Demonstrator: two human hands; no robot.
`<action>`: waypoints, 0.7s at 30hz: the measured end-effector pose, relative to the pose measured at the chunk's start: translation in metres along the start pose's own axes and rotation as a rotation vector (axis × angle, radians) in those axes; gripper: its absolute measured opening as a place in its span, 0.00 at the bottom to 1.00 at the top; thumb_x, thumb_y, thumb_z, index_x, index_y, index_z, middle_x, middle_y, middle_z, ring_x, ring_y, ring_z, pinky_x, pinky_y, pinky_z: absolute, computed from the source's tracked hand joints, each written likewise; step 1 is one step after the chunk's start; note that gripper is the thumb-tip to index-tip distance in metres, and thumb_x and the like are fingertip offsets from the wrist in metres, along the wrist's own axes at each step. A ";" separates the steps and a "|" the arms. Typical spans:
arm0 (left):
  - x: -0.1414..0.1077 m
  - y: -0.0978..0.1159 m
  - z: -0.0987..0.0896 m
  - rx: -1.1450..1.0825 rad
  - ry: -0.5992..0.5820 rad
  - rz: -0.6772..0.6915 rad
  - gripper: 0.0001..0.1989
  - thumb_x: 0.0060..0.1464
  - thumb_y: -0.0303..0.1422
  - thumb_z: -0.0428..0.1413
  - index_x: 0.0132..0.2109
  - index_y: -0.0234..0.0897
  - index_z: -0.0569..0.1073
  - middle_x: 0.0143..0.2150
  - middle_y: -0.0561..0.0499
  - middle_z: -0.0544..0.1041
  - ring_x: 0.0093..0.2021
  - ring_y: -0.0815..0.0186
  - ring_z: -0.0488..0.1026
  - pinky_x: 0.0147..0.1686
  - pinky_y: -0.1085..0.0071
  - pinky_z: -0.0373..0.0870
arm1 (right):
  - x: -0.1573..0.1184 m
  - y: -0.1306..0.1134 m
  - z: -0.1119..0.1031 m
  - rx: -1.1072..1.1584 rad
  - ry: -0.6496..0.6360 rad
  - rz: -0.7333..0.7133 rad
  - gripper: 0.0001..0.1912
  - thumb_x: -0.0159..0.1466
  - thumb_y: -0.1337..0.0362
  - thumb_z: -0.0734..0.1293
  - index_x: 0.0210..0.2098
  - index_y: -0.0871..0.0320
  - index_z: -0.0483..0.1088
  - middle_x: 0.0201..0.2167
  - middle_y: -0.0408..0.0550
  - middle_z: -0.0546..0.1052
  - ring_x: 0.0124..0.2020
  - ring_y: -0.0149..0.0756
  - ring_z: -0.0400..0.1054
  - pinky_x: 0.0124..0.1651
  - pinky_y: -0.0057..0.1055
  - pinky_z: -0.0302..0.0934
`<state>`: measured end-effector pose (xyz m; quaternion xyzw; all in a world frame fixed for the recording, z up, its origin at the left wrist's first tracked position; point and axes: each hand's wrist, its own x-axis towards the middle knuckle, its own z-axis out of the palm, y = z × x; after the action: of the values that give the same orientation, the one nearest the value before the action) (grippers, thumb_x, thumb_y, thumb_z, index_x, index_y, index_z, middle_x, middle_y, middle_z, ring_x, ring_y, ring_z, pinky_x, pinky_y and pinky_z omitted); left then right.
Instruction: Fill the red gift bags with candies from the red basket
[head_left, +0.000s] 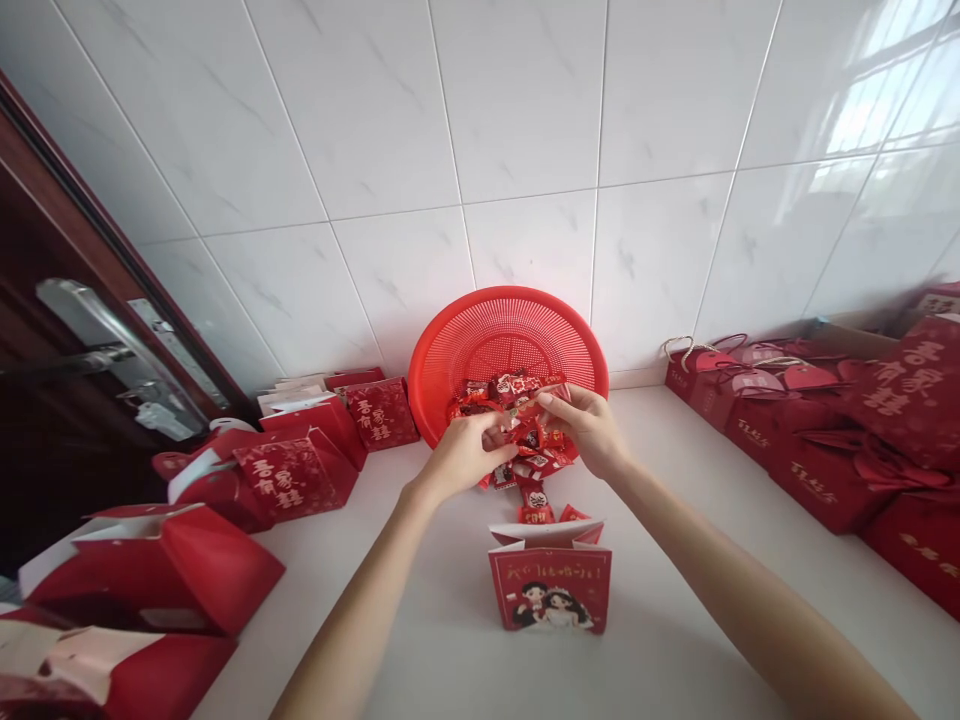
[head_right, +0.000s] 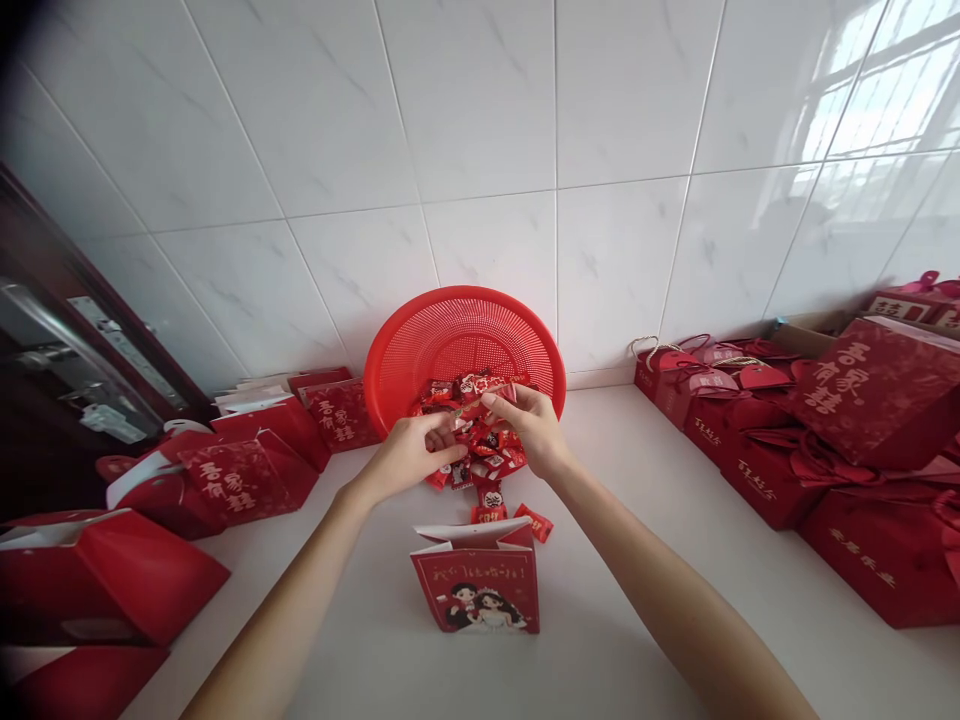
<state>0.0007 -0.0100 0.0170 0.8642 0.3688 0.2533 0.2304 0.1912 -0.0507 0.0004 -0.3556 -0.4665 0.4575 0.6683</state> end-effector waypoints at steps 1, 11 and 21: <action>0.000 -0.001 0.000 0.098 -0.069 -0.036 0.10 0.55 0.36 0.60 0.42 0.39 0.81 0.29 0.52 0.81 0.30 0.61 0.77 0.30 0.70 0.69 | 0.001 0.000 -0.001 0.002 0.026 -0.002 0.19 0.51 0.49 0.79 0.29 0.57 0.75 0.29 0.47 0.78 0.29 0.33 0.70 0.35 0.31 0.68; -0.003 -0.008 0.040 0.587 -0.280 -0.076 0.24 0.44 0.23 0.64 0.51 0.41 0.79 0.44 0.43 0.84 0.51 0.47 0.78 0.53 0.58 0.68 | 0.002 -0.002 -0.002 0.035 0.074 0.019 0.25 0.50 0.44 0.78 0.31 0.57 0.70 0.29 0.45 0.77 0.30 0.36 0.73 0.38 0.33 0.72; 0.005 -0.010 0.024 0.363 -0.110 -0.079 0.09 0.53 0.26 0.56 0.35 0.38 0.82 0.35 0.46 0.84 0.38 0.55 0.82 0.41 0.65 0.73 | 0.007 0.003 -0.009 0.071 0.058 0.150 0.22 0.58 0.42 0.71 0.35 0.55 0.73 0.22 0.43 0.71 0.27 0.35 0.69 0.30 0.31 0.68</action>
<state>0.0129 -0.0052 -0.0055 0.8888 0.4291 0.1258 0.1004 0.2001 -0.0433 -0.0030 -0.3785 -0.4025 0.5123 0.6575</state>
